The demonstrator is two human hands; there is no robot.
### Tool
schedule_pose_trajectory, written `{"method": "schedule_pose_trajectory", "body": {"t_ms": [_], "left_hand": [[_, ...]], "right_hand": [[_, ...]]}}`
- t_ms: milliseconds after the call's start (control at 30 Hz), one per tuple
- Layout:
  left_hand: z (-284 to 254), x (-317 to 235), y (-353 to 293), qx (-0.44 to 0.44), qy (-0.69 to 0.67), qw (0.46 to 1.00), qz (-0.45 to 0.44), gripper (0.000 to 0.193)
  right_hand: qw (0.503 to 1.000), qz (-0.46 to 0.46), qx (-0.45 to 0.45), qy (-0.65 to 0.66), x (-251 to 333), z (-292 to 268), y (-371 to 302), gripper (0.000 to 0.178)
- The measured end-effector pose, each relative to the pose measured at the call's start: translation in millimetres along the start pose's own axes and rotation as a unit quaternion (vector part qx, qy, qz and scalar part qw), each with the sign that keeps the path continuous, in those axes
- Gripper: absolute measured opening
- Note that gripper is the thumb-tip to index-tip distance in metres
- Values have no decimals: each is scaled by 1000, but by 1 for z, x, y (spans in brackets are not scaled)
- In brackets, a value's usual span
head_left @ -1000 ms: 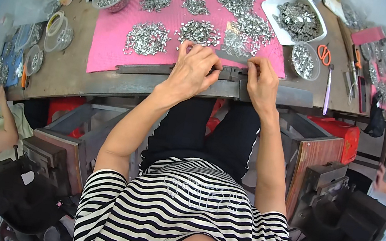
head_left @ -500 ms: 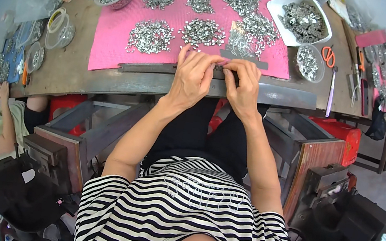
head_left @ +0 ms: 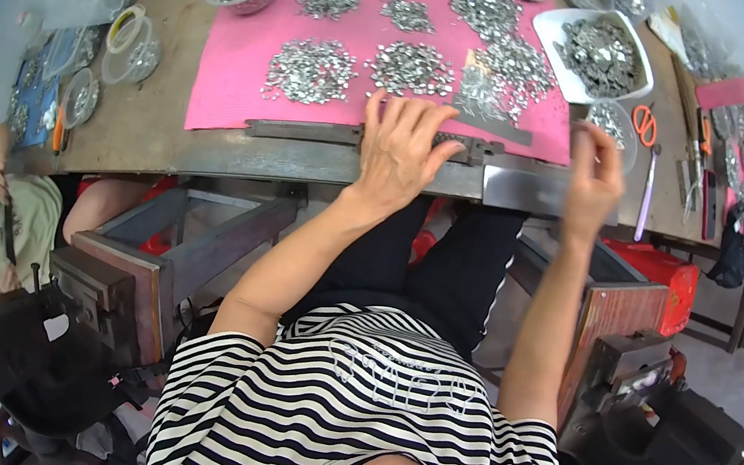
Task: The person arranges small metal pieces into a metal jig by hand, presses the jig with a manual press machine, and returns to the workbench to sort and assemble more metal pieces into the jig.
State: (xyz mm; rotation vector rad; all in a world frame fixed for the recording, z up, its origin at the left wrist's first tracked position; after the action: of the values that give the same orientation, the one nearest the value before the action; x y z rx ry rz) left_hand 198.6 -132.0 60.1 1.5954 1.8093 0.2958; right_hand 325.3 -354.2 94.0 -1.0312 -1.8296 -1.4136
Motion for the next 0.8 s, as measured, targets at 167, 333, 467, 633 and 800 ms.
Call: {"method": "schedule_pose_trajectory", "body": {"t_ms": [167,333,467,633,800], "left_hand": [[-35,17,-5,-66,-58,996,1,23],[-66,94,0,-42,51,994,-89,7],[-69,111,15,3,78,994,-77,8],[-44,112,28,36,117,992,-13,8],[-37,104,29,49,160,986,0,11]], "right_hand": [[948,-45,99,-299,-47,-57,56,18],[940,25,203,-273,-68,-42,63,17],[948,16,185,-258,-67,-41,63,14],[951,32,168,-257,-71,-43,64,15],[971,2,100,-216,-56,-52,58,15]]}}
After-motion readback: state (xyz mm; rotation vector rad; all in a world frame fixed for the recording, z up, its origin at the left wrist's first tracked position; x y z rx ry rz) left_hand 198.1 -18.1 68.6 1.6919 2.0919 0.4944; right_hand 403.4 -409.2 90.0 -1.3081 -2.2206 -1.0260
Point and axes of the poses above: each hand's wrist, its own y-axis towards the middle knuckle, its own z-axis out of the palm, x = y × z, the point moved 8 cm from there along y, towards the middle knuckle, and after that the axes turned 11 degrees about y, right-handed, at the moved point
